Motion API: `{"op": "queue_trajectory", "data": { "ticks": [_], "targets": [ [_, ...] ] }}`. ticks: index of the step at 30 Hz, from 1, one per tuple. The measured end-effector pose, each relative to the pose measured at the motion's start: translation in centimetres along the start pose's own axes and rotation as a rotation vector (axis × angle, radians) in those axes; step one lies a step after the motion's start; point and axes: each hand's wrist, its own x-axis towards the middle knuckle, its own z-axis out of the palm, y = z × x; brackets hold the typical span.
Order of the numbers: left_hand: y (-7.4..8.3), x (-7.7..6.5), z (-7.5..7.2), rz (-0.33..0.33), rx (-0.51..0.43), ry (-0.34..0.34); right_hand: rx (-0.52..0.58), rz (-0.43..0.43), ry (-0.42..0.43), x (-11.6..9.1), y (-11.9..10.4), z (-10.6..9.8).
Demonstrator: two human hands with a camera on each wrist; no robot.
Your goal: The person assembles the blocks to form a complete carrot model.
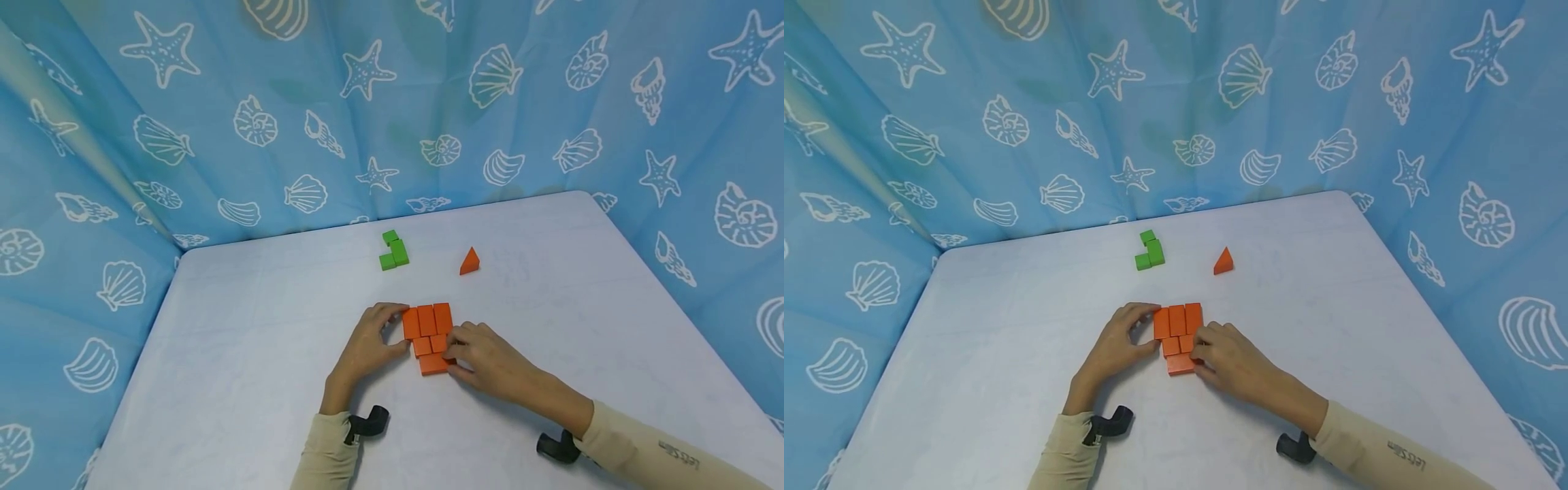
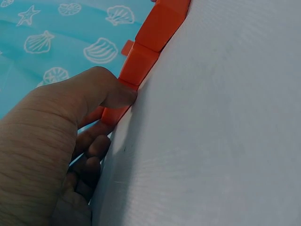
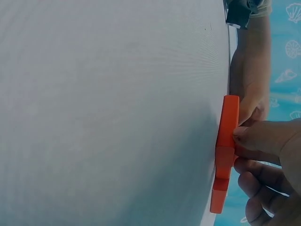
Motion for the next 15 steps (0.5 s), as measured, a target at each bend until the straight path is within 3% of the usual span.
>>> {"op": "queue_trajectory", "data": {
  "ticks": [7, 11, 15],
  "targets": [
    [-0.2, -0.1, -0.1, 0.020, -0.005, 0.023, 0.011, -0.014, 0.013, 0.2, 0.0, 0.1],
    [-0.2, 0.0, 0.0, 0.025, -0.005, 0.011, 0.046, 0.095, -0.021, 0.5, 1.0, -0.8],
    [-0.3, 0.0, 0.1, 0.025, 0.001, 0.010, 0.055, 0.230, 0.003, 2.0, 3.9, -2.1]
  ]
}}
